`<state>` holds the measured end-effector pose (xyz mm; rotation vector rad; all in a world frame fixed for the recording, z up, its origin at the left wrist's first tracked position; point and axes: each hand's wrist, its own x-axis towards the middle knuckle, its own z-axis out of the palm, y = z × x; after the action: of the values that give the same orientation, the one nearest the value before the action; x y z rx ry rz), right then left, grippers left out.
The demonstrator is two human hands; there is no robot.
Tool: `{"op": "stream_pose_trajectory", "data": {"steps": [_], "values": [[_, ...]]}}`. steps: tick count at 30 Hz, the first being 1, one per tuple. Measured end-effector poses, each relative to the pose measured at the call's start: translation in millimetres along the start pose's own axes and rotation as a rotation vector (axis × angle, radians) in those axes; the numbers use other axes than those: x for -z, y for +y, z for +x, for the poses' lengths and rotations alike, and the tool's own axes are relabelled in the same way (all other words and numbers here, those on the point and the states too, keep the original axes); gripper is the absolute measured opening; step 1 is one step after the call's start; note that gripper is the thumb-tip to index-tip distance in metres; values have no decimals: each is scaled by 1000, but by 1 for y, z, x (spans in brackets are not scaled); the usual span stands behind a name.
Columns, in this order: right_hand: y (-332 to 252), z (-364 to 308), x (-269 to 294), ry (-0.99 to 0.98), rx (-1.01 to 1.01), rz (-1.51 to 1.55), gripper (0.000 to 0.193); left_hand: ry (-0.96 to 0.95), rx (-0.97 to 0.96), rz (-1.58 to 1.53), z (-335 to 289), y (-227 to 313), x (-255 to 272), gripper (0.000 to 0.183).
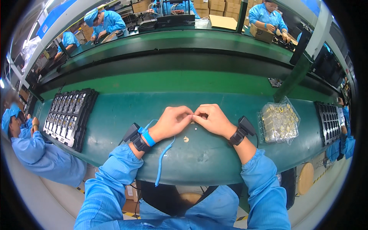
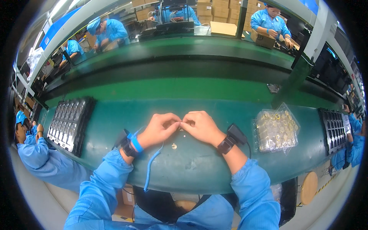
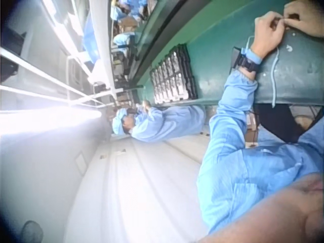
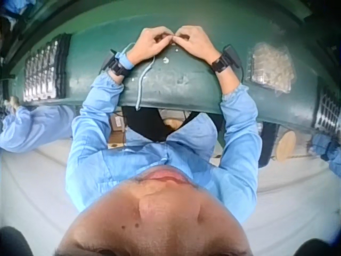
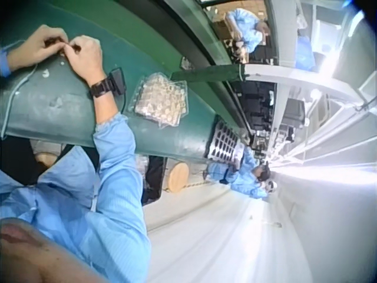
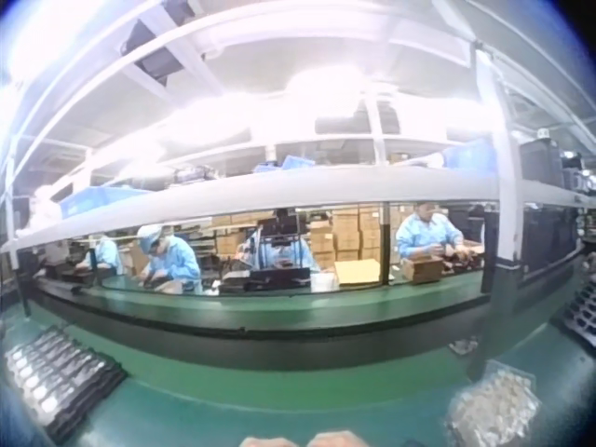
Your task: Assembling small yellow components onto a circuit board and handling clear ring-like objects on an assembly line.
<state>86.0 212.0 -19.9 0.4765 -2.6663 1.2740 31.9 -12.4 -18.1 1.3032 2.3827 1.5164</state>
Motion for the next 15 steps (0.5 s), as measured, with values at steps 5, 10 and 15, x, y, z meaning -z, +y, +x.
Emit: {"op": "stream_pose_trajectory", "data": {"steps": [5,10,15], "values": [[1,-1,-1,11,-2,34,23,-6,28,-1,-1,2,0,15],[1,-2,-3,43,59,22,21,-8,27,-2,-2,0,-1,14],[0,-1,-2,23,32,21,22,1,19,-13,-2,-1,0,14]]}}
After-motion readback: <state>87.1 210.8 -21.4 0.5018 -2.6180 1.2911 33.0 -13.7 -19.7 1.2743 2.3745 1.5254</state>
